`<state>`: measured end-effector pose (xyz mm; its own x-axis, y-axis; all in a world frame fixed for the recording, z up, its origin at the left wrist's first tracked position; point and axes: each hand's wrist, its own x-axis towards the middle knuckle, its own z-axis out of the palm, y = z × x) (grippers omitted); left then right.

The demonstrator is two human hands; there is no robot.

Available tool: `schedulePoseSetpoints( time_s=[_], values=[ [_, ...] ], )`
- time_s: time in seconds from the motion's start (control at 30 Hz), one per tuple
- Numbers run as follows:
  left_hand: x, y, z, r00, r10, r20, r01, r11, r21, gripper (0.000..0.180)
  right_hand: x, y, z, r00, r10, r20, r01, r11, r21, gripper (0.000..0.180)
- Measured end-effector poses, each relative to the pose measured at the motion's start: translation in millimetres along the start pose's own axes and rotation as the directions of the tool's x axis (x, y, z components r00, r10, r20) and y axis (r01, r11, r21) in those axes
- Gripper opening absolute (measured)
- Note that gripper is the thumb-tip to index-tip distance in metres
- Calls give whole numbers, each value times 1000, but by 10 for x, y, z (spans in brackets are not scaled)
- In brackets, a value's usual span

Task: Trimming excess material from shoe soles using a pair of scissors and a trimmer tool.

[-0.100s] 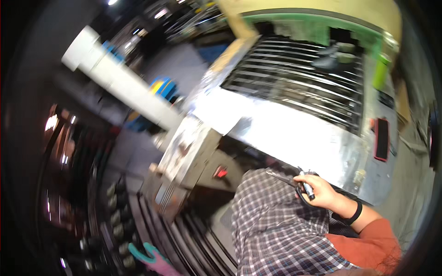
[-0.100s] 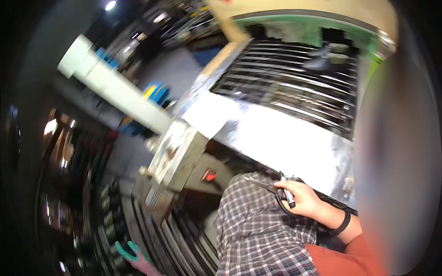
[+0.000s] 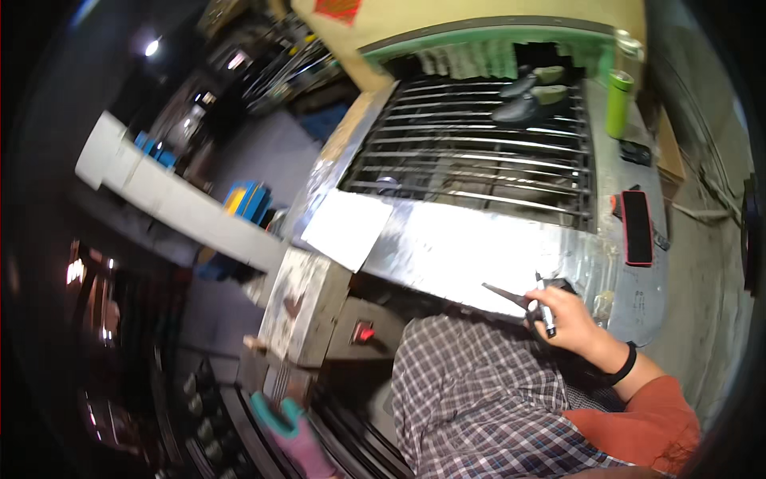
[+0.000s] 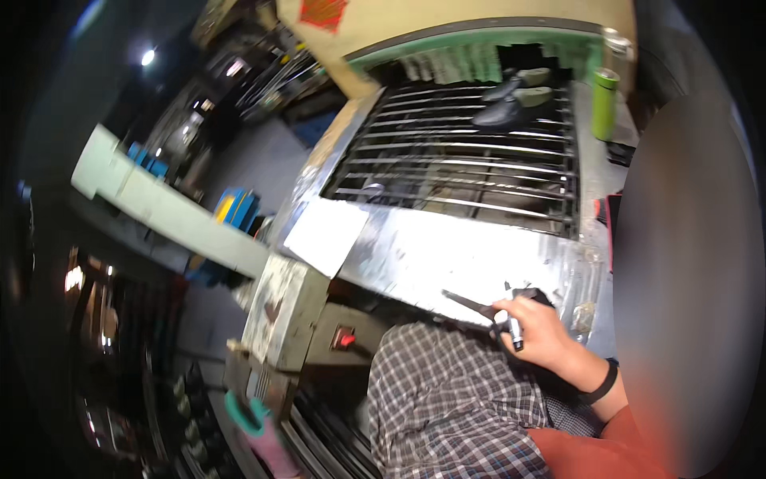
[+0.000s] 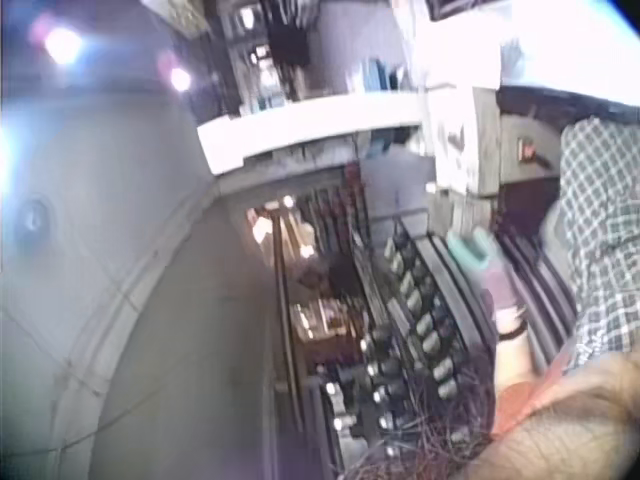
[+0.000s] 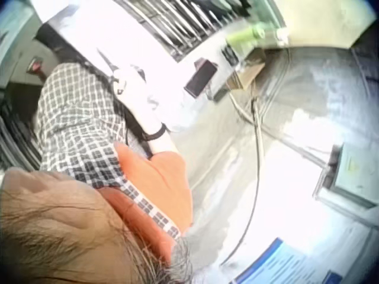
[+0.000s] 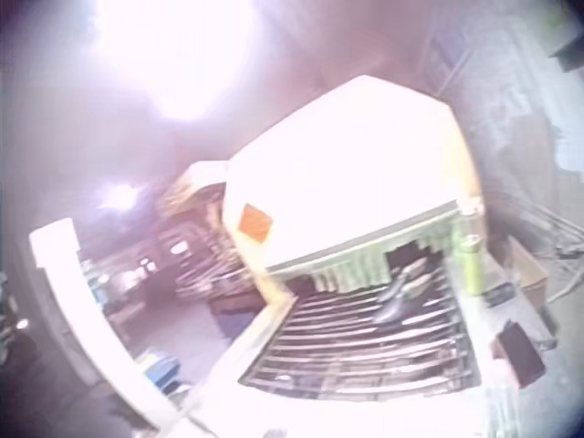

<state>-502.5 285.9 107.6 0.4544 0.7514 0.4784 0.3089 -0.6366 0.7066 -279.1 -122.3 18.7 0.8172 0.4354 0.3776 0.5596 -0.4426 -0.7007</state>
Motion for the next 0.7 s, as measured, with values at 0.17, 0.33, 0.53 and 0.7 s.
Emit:
schedulePoseSetpoints(
  time_s=[0.17, 0.33, 0.53, 0.7],
  values=[
    [374, 895, 2187, 753, 384, 534, -312, 923, -225, 73, -297, 415, -483, 958, 147, -248, -223, 923, -313, 47],
    [353, 2001, 4241, 364, 680, 637, -630, 684, -369, 87, -597, 745, -548, 944, 191, -268, -279, 898, -340, 44],
    [483, 2771, 5933, 115, 757, 643, -896, 359, -262, 96, -536, 770, -661, 964, 221, -146, -260, 891, -371, 45],
    [416, 3286, 6725, 133, 701, 701, -925, 341, -166, 109, -662, 737, -631, 915, 403, -24, -396, 884, -247, 51]
  ],
)
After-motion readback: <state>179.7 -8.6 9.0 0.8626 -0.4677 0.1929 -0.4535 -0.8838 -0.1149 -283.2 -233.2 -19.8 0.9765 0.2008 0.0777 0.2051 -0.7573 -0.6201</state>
